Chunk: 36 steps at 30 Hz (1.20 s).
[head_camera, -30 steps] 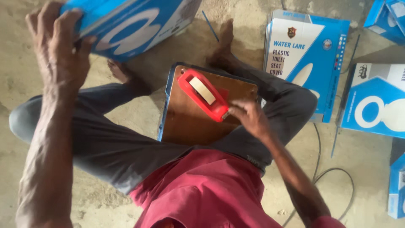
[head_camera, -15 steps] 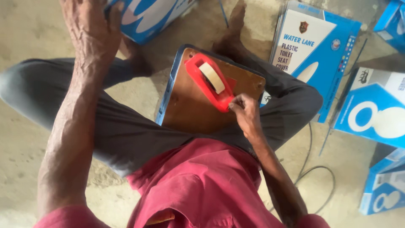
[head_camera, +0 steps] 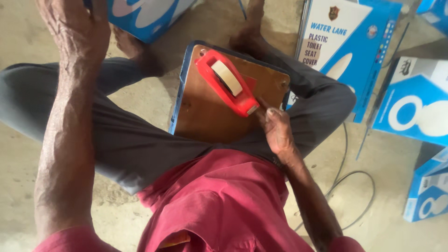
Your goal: The person sits on the floor and repeatedly folds and tapes blue and white cardboard boxes labeled 'WATER LANE'. They use a red handheld tape dispenser to seal the boxes and place them in a growing stack.
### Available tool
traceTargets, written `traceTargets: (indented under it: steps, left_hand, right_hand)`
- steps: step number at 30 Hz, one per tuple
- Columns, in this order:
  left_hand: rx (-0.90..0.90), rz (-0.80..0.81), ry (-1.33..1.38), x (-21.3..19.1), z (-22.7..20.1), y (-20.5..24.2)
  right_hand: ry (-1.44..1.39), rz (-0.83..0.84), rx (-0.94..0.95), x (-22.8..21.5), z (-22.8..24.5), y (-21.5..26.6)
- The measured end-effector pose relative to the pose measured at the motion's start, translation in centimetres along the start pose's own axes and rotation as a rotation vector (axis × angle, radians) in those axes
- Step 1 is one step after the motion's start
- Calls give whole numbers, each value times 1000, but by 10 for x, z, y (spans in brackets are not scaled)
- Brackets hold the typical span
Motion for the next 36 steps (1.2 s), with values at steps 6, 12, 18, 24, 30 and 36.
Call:
traceTargets:
  steps: [6, 12, 18, 24, 30, 36]
  left_hand:
    - [161, -52, -43, 1, 7, -4]
    - [126, -16, -96, 10, 27, 4]
    - [139, -72, -77, 3, 27, 8]
    - [26, 1, 138, 12, 13, -4]
    - [38, -277, -123, 26, 28, 3]
    - [-176, -55, 342, 12, 14, -17]
  right_hand:
    - [717, -47, 9, -19, 3, 0]
    - [829, -75, 70, -18, 7, 1]
    - [1188, 77, -324, -8, -11, -21]
    - [1091, -139, -201, -59, 8, -10]
    - [299, -136, -105, -69, 101, 9]
    - [303, 263, -172, 96, 136, -43]
Point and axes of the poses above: each hand's wrist, its own y-axis away from the middle knuckle, its own x-axis out of the palm, z = x × y, the point moved 6 cm from there along -y, towards the middle knuckle, and after that the axes turned 8 degrees about -x, right-handed, at the moved point
